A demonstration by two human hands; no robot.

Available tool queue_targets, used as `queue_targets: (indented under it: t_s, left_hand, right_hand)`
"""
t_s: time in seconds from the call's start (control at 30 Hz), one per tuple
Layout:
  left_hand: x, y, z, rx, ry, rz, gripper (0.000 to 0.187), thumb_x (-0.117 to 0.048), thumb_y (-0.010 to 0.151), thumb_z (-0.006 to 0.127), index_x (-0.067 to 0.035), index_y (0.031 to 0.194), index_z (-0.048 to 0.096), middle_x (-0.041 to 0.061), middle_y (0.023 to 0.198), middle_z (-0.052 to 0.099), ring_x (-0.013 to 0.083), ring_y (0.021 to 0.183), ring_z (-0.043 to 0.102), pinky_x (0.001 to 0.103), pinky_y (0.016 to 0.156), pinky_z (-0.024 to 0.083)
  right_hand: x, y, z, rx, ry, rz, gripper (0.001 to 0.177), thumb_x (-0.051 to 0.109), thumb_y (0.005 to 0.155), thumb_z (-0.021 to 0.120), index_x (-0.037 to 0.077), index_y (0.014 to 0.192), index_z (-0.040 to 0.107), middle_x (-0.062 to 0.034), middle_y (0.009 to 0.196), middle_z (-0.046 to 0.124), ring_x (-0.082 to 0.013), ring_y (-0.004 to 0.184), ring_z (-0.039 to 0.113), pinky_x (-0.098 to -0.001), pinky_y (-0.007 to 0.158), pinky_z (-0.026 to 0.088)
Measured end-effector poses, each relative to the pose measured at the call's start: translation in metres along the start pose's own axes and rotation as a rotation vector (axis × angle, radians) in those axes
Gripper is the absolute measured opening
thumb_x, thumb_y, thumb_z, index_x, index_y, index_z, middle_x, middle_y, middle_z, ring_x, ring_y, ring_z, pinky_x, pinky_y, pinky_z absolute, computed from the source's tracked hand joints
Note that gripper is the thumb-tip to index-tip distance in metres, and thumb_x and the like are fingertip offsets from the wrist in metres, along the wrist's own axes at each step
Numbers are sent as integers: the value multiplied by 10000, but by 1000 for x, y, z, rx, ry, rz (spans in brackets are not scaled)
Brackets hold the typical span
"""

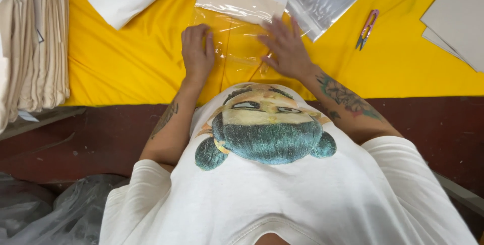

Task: The person is folding t-shirts and placing them into clear plastic bags for packaging.

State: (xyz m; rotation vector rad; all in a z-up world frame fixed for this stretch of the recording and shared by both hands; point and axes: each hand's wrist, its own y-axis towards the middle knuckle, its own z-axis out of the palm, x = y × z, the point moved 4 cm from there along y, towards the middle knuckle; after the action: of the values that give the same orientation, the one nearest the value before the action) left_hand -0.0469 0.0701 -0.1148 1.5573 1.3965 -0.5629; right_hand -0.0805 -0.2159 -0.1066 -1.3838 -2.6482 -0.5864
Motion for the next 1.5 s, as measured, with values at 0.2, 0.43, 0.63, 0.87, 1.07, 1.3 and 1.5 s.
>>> queue_targets:
  t_s: [0.2,0.43,0.63,0.87,1.07,1.3,1.5]
  left_hand:
    - [23,-16,-8,332,534,453,60,-181,1000,703,-163,1037,747,-7,903,613,182,976,565,336,851,419]
    - [8,-23,13,740,312,499,274,-216,965,715,-120,1221,695,73,1070,651,296,1037,549,435,831,441]
    - [21,-25,24,837,263,467,85,-149,1003,667,-90,1061,682,79,1008,595,323,934,523,463,732,431]
    - [35,-16,42,768,313,539,97,-88,933,698,-50,1019,671,117,989,578,348,908,530,472,655,451]
    - [47,-22,59,878,517,560,135,-116,925,585,-62,1037,636,112,1063,569,349,980,533,477,728,418]
    - [16,-26,41,1099,474,547,252,-29,936,523,-21,1185,560,201,1155,594,395,1011,570,488,880,446]
    - [4,-64,5,1024,338,661,56,-159,1012,516,-111,999,542,96,967,608,330,871,603,459,799,382]
  right_hand:
    - [1,-67,8,29,69,-178,359,525,963,725,169,1010,749,-25,818,629,-248,917,658,-439,1052,478]
    - [7,-11,-17,-89,121,136,271,326,1066,648,138,1261,648,-57,1123,583,-264,1025,614,-409,894,491]
    - [4,21,34,252,-1,50,596,470,1194,505,160,1666,316,-164,1684,138,-398,1552,94,-703,1217,180]
    - [-32,72,19,76,266,-70,267,216,1163,494,12,1302,596,-223,1389,507,-424,1249,480,-533,1019,325]
    - [-24,64,41,256,24,30,613,508,1176,454,134,1657,378,-187,1682,156,-416,1549,130,-679,1218,84]
    - [-15,72,28,464,-52,134,636,519,1190,363,191,1711,201,-152,1706,30,-383,1573,16,-665,1234,11]
    - [-17,73,32,555,-48,174,694,537,1123,301,189,1697,125,-183,1719,11,-392,1570,-31,-645,1239,-30]
